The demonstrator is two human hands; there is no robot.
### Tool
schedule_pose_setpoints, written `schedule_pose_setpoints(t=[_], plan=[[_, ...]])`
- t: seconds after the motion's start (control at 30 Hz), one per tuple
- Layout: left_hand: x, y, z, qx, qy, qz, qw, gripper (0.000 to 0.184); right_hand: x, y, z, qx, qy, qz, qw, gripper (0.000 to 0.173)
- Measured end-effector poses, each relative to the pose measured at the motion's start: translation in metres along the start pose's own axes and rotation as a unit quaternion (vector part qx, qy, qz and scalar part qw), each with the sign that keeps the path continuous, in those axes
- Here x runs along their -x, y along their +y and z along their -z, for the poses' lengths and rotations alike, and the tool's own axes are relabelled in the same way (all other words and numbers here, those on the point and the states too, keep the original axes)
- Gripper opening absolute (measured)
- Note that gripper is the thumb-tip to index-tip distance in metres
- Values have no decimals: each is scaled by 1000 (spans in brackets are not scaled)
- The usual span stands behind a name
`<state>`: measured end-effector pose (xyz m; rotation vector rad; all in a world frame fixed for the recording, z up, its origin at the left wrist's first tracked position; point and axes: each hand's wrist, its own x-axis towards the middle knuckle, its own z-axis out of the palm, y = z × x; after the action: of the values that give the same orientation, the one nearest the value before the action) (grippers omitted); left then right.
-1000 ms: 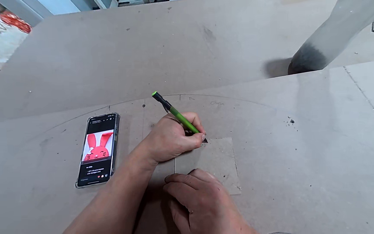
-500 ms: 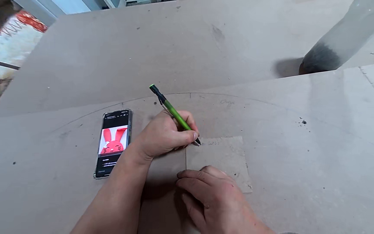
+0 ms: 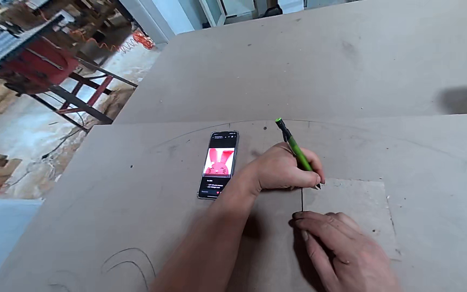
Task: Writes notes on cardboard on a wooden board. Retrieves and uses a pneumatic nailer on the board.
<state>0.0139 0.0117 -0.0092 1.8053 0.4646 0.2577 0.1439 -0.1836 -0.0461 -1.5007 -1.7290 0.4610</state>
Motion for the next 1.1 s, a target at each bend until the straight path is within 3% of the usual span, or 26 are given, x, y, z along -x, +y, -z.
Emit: schedule_pose_setpoints(t=[0.1,0.2,0.6,0.77,1.1], plan=[[2,1,2,20,3,14,1000,9,-3,6,2,25,40,-7,999,24],[1,-1,-5,-19,54,2,998,8,-2,5,1,21,51,-3,998,24],[-4,-6,-12,-13,100,16,995,9,-2,3,3,47,8,-21,999,29],[-7,-4,-15,-101,149,19,983,6,-3,2,5,24,6,-37,999,26],[-13,-3,-12,-78,91,29,992,5,-2,2,3,16,3,-57,998,23]])
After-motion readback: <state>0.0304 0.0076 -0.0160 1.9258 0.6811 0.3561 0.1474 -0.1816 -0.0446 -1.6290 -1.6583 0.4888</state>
